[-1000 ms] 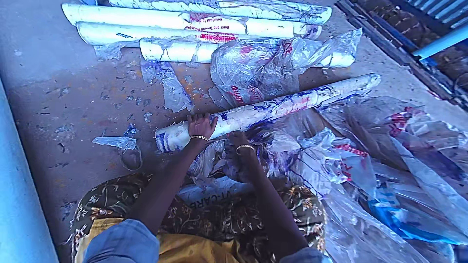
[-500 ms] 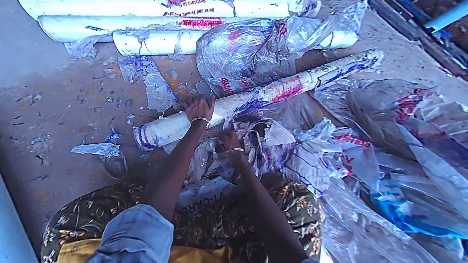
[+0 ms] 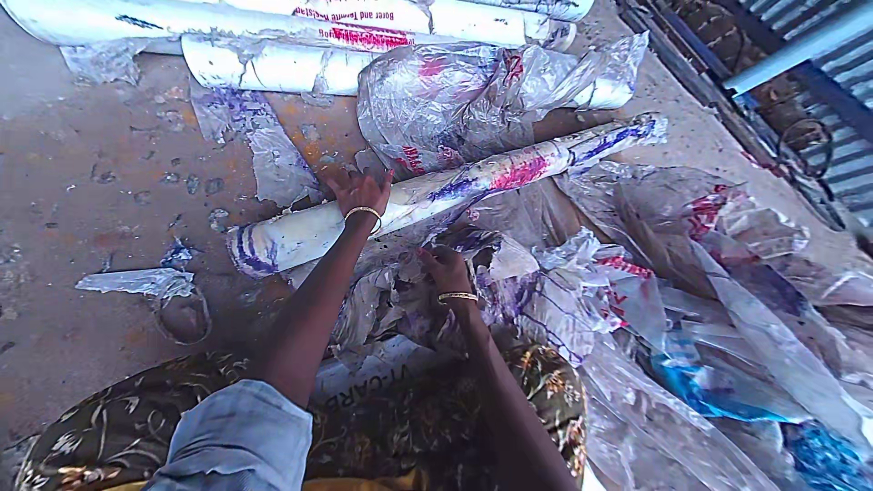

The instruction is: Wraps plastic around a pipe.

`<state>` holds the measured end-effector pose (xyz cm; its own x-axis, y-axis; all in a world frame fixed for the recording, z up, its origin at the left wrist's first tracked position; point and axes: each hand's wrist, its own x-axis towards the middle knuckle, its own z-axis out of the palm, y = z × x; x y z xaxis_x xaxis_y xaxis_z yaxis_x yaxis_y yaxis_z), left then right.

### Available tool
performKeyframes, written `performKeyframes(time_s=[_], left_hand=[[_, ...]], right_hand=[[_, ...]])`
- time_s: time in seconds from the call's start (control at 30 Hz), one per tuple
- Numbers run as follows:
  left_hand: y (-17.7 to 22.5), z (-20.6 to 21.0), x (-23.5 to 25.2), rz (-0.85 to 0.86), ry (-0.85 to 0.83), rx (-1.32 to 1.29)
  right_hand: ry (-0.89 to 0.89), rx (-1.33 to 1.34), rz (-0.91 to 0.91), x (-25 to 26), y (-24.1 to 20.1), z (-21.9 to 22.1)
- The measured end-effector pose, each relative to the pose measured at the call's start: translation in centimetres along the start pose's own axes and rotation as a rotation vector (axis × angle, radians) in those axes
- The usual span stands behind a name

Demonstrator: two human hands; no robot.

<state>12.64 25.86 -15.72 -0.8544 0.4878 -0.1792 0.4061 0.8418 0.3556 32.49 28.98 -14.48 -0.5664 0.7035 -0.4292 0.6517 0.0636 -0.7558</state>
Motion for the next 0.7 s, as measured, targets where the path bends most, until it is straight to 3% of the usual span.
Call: performKeyframes(time_s=[0.1,0.17,0.27,0.33,0.43,0.53,0.7], left_hand=[[0.0,0.5,-0.8,0.033,0.036,-0.014],[0.1,0.5,-1.3,0.057,0.056,-0.018],[-0.1,0.9,-1.7,0.088,0.079,-0.018],[-0.4,1.1,-1.8,0.175,0.132,-0.037],[-1.2,1.6,-2.0,0.425,0.207,-0.021],[-1.2,1.8,-2.0,0.644,0.117,0.126],[-0.1,0.8,-0.6,0.44,-0.102,0.165]], right_hand=[[0.306,-0.065,-0.126,1.7,-1.9,-3.6],[0.414,-0.164,-0.075,4.0,-3.3,-6.1],[0.347,-0.274,0.151,8.9,-3.0,-7.8],[0.299,-0.215,0.208,11.3,-1.3,-7.1],[0.295,-0.026,0.246,11.7,0.0,-5.5],[0.32,0.132,0.231,11.7,0.6,-4.7],[0.314,0.188,0.203,10.4,0.9,-4.7]])
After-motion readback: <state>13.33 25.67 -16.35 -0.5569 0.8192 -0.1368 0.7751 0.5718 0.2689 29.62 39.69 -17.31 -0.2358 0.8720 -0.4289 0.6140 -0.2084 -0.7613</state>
